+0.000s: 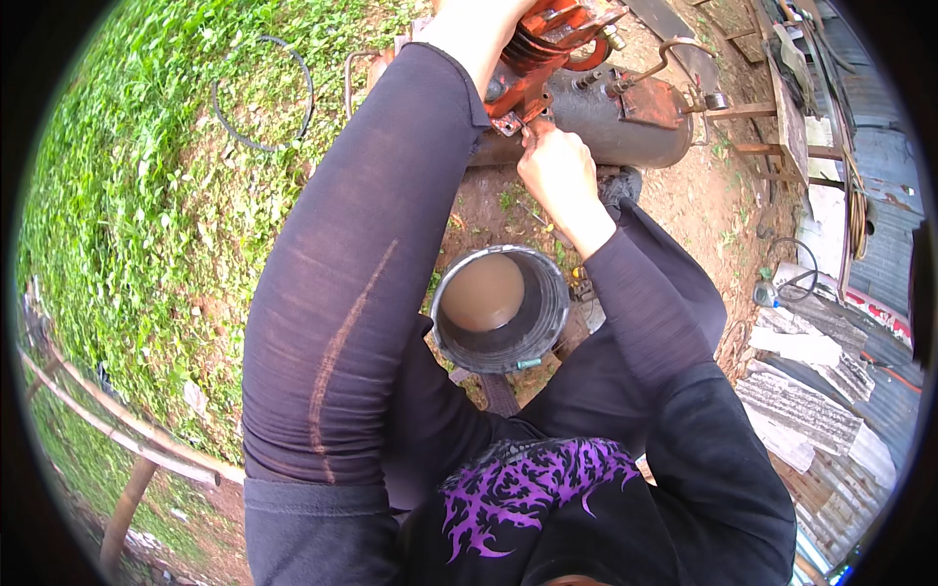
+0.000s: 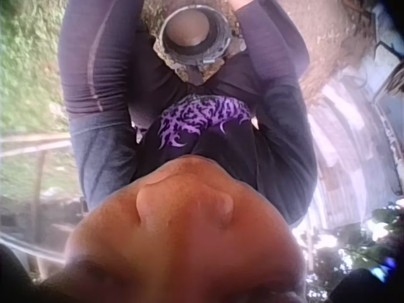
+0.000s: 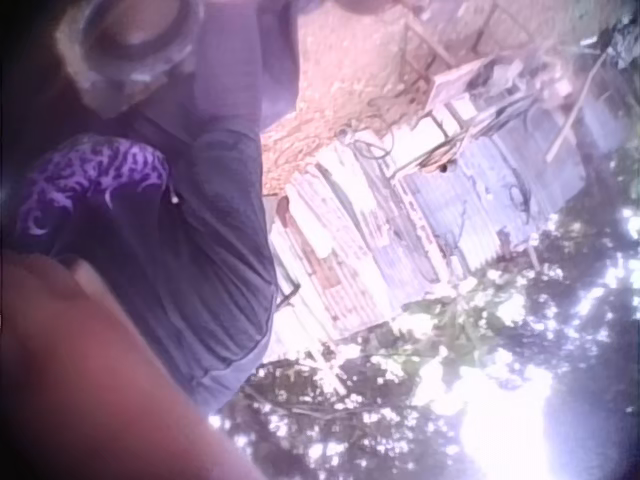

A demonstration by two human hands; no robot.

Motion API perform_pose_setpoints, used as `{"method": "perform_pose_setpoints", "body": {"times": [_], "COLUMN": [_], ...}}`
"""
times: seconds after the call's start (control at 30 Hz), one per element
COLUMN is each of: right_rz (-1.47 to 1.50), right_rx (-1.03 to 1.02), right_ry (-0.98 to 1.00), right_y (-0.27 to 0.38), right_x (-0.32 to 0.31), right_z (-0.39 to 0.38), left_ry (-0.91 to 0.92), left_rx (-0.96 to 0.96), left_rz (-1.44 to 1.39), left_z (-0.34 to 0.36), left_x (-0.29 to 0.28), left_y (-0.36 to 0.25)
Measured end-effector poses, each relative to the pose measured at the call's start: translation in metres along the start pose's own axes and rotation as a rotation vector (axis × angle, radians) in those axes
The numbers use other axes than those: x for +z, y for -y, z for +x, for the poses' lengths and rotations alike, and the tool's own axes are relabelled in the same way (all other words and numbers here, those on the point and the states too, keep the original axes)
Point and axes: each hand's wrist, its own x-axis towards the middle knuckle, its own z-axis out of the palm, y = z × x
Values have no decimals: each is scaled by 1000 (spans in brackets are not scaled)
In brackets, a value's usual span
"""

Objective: The person removes and replaces small metal components and bolts on the red cylinder head of an air compressor using a wrench and their hands.

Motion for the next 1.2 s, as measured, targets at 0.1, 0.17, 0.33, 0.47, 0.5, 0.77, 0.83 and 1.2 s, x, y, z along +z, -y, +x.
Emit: {"method": "perform_pose_setpoints", "body": {"times": [0.1, 0.17, 0.33, 0.47, 0.5, 0.77, 0.83, 1.2], "right_rz": [78, 80, 23, 38, 43, -13, 13, 83], "right_rx": [-50, -94, -44, -73, -92, -22, -80, -87], "right_ry": [-5, 1, 1, 42, 67, -18, 19, 16], "right_y": [-5, -3, -6, 4, 5, -6, -3, -1], "right_x": [5, 2, 1, 0, -3, 3, 3, 8], "right_z": [-1, 0, 2, -3, -4, -4, -6, -9], "left_ry": [19, 0, 19, 34, 41, 1, 16, 32], "left_rx": [-3, -23, -33, -29, -33, -35, 7, 34], "left_rz": [-56, -85, -2, -83, -85, 44, -34, -74], "left_z": [-3, 9, 1, 6, 7, 1, 6, 7], "left_x": [-1, 0, 1, 0, -1, 1, 0, -1], "left_y": [-2, 7, -2, 6, 7, -3, 7, 8]}}
